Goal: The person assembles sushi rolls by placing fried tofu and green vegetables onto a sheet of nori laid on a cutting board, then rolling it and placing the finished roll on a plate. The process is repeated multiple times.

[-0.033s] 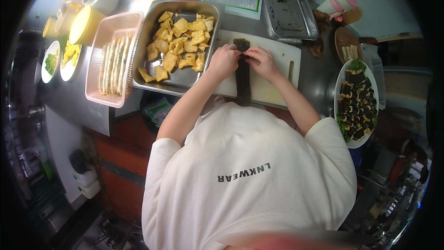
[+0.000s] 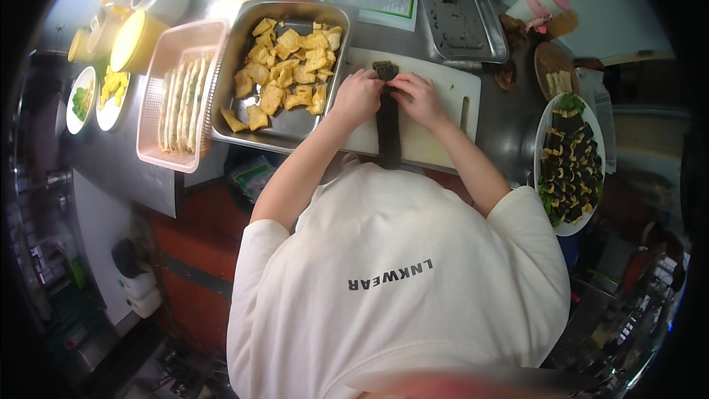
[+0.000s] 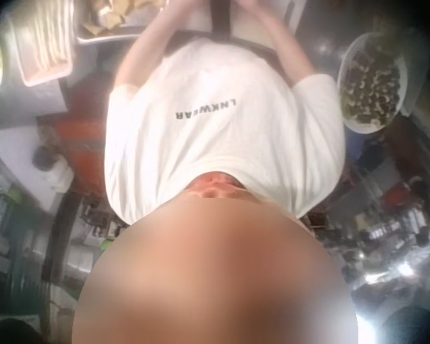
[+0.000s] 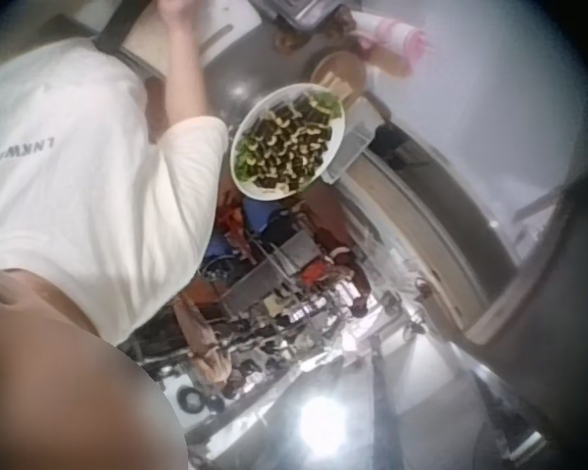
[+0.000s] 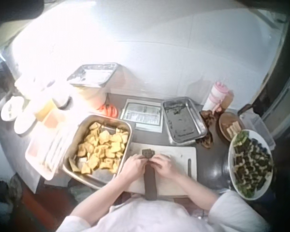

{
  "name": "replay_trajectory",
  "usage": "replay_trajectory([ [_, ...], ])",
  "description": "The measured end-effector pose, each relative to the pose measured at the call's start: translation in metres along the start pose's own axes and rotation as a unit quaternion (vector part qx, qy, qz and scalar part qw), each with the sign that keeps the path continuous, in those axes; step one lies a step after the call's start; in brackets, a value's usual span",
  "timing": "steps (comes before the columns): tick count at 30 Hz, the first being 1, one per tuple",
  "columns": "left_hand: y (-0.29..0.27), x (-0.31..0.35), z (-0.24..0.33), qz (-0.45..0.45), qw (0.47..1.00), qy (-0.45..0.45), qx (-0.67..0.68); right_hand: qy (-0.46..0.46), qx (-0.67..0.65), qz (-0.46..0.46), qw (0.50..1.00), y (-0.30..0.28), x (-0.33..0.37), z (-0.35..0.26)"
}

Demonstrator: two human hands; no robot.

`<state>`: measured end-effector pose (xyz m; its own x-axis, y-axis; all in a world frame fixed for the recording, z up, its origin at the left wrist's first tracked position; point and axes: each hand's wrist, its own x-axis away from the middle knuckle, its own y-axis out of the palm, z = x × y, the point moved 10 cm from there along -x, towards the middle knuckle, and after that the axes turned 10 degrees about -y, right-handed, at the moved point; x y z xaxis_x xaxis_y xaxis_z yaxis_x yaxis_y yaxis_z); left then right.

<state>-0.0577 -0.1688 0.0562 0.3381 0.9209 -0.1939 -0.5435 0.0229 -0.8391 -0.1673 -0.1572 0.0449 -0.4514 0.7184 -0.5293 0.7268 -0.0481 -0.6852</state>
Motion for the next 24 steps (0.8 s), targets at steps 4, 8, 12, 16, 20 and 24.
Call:
replay_trajectory([
  [4, -0.011, 0.001, 0.008, 0.042, 0.998, 0.04, -0.035, 0.052, 0.047, -0.004, 0.998, 0.006, -0.005, 0.009],
  [8, -0.007, 0.0, -0.001, 0.046, 0.999, -0.008, -0.028, 0.052, 0.005, 0.023, 0.998, 0.002, -0.014, 0.014],
  [12, -0.004, -0.014, -0.003, 0.026, 0.998, -0.002, -0.052, 0.034, -0.103, -0.002, 0.994, 0.009, -0.014, 0.022],
  [16, -0.009, -0.018, 0.001, 0.054, 0.996, -0.006, -0.067, 0.022, 0.0, 0.017, 1.0, 0.008, -0.018, 0.022],
  [20, -0.007, -0.007, 0.019, 0.085, 0.99, 0.066, -0.091, 0.015, 0.064, 0.017, 0.998, 0.006, -0.024, 0.024],
  [24, -0.002, -0.009, 0.021, 0.088, 0.983, 0.063, -0.147, 0.058, 0.068, 0.022, 0.996, 0.002, -0.027, 0.034],
])
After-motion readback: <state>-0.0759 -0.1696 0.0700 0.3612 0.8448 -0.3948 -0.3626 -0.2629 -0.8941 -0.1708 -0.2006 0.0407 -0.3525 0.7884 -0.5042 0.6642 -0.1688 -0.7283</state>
